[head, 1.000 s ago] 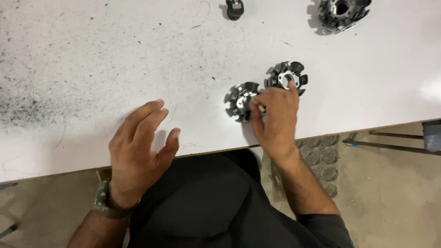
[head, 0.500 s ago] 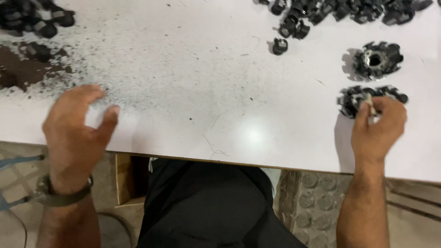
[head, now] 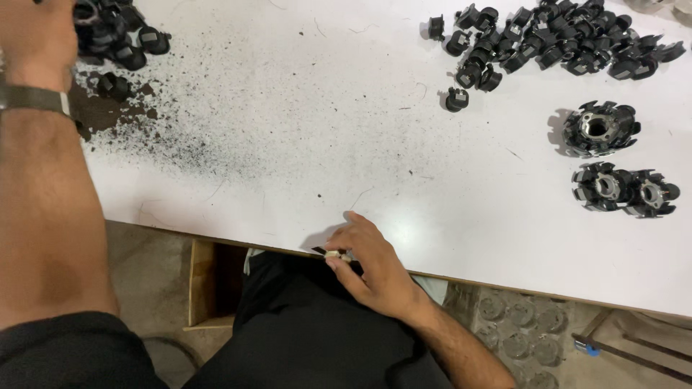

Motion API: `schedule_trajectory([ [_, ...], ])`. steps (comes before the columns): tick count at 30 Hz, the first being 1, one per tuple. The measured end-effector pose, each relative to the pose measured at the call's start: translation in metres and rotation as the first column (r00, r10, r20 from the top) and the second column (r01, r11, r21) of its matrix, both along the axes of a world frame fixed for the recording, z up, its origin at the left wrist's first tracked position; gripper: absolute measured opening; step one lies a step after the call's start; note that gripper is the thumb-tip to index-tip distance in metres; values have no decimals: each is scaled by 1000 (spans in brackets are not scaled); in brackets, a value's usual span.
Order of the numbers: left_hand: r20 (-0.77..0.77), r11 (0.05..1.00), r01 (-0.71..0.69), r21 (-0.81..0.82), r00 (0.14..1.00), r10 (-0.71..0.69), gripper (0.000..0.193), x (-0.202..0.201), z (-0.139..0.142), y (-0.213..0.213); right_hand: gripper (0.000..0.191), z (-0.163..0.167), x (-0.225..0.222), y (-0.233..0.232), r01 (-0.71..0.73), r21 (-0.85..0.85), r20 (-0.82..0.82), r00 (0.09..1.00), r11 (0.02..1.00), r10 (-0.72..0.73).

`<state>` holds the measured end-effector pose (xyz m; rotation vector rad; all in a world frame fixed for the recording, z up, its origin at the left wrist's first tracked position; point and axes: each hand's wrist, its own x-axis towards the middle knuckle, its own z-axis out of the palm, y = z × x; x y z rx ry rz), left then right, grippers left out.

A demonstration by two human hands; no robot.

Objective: The person uses a small rectangular tool to scrape and wipe the surfaces of black mechanical parts on a white table. They handle several parts one at a time, rotating them to reach different areas, then place them back on the table.

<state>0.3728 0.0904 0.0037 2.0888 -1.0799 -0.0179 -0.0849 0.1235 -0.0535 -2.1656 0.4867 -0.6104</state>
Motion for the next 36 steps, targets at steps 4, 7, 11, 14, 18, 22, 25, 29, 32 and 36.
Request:
schedule_trajectory([
  [4, -125, 990, 115, -87, 984, -125, 35, -29, -15, -7, 18, -2, 4, -1, -87, 55, -38, 995, 995, 89],
  [7, 17, 980, 195, 37, 981, -196, 50, -56, -17, -11, 20, -12, 5, -3, -116, 56, 13, 993, 992, 116],
  [11, -51, 883, 380, 275, 923, -381, 60, -88, -20, -13, 21, -25, -9, -10, 52, 117, 132, 989, 992, -67],
  [14, -1, 756, 615, 227, 776, -631, 66, -108, -16, -18, 22, -31, -34, -9, 298, 312, 93, 936, 902, -341],
  [18, 27, 787, 593, 170, 796, -605, 88, -148, -4, -20, 23, -38, -62, -12, 386, 440, 259, 810, 811, -526],
  [22, 268, 834, 453, 315, 800, -536, 110, -221, -13, -15, 22, -41, -76, -15, 471, 472, 294, 713, 745, -637],
  [25, 201, 799, 451, 397, 807, -555, 95, -246, -19, -18, 22, -40, -77, -14, 476, 504, 283, 698, 721, -658],
  [29, 187, 735, 555, 390, 734, -653, 82, -234, -8, -10, 24, -31, -73, -13, 510, 425, 253, 726, 748, -640],
  [32, 193, 707, 573, 415, 704, -684, 80, -219, 4, 10, 18, -23, -53, -11, 433, 64, 6, 901, 899, -435],
  [36, 211, 703, 549, 452, 700, -682, 77, -208, 10, 29, 14, -19, -7, 9, 0, -66, -43, 999, 998, -3],
])
